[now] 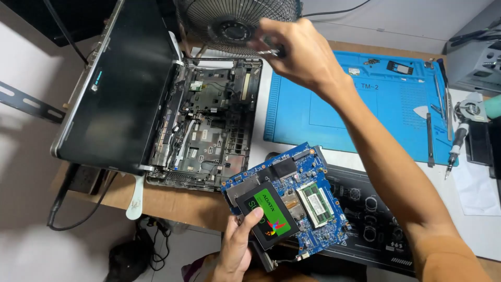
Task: Reinstalling a motherboard into a laptop chassis, connecting internal ribbon cables, and securing components with a screwdriver.
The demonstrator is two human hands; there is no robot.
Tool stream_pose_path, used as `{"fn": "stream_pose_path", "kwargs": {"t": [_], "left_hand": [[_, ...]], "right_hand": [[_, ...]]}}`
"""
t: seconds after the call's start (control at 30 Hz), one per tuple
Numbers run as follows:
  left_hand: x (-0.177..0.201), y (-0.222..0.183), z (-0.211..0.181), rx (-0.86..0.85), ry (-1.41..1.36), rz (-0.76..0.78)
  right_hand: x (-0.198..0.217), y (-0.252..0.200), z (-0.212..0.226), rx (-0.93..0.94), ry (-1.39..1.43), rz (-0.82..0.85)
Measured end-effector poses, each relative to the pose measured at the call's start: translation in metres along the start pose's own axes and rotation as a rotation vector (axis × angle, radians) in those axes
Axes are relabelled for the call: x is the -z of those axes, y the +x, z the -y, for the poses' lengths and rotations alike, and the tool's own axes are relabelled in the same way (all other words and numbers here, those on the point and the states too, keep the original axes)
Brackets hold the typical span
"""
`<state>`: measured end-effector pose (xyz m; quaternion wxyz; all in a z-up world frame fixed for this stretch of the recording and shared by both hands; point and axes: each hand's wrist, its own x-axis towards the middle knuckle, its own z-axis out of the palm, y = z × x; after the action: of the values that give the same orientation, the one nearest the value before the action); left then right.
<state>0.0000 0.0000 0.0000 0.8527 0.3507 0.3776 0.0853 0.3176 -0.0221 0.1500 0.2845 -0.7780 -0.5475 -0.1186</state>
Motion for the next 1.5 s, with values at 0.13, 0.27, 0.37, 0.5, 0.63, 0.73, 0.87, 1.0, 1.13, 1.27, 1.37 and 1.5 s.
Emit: {"fn": "stream_pose_path", "kwargs": {"t": [0.13, 0.27, 0.37, 0.5, 0.63, 0.73, 0.87, 1.0, 1.13, 1.27, 1.37, 1.5], "left_hand": [[0.016, 0.006, 0.003, 0.086, 0.018, -0.204], [0.016, 0.007, -0.010, 0.089, 0.017, -0.246], [0.012, 0.003, -0.019, 0.080, -0.038, -0.217], [0.028, 0.013, -0.002, 0.030, -0.023, -0.176], [0.036, 0.017, 0.001, -0.022, 0.009, -0.125], [0.038, 0.018, 0.001, 0.004, 0.014, -0.183], [0.048, 0.023, 0.008, 0.033, -0.030, -0.185], [0.049, 0.021, 0.007, 0.048, -0.020, -0.214], [0.061, 0.030, 0.020, 0.017, 0.017, -0.208], [0.066, 0.034, 0.025, 0.014, 0.051, -0.240], [0.066, 0.035, 0.026, 0.014, 0.049, -0.235], [0.067, 0.033, 0.027, 0.029, 0.081, -0.271]], "right_hand": [[-0.024, 0.061, 0.025, 0.218, -0.076, -0.127], [-0.047, 0.105, 0.057, 0.488, -0.234, -0.274], [-0.057, 0.119, 0.080, 0.518, -0.153, -0.160], [-0.072, 0.126, 0.095, 0.526, -0.216, -0.094], [-0.083, 0.134, 0.102, 0.559, -0.221, -0.117], [-0.086, 0.137, 0.109, 0.637, -0.156, -0.149], [-0.095, 0.140, 0.110, 0.663, -0.067, -0.155], [-0.098, 0.146, 0.111, 0.740, -0.108, -0.276], [-0.099, 0.146, 0.111, 0.744, -0.080, -0.244], [-0.096, 0.145, 0.108, 0.742, -0.198, -0.247], [-0.095, 0.141, 0.106, 0.732, -0.247, -0.243], [-0.094, 0.134, 0.101, 0.658, -0.373, -0.230]]}}
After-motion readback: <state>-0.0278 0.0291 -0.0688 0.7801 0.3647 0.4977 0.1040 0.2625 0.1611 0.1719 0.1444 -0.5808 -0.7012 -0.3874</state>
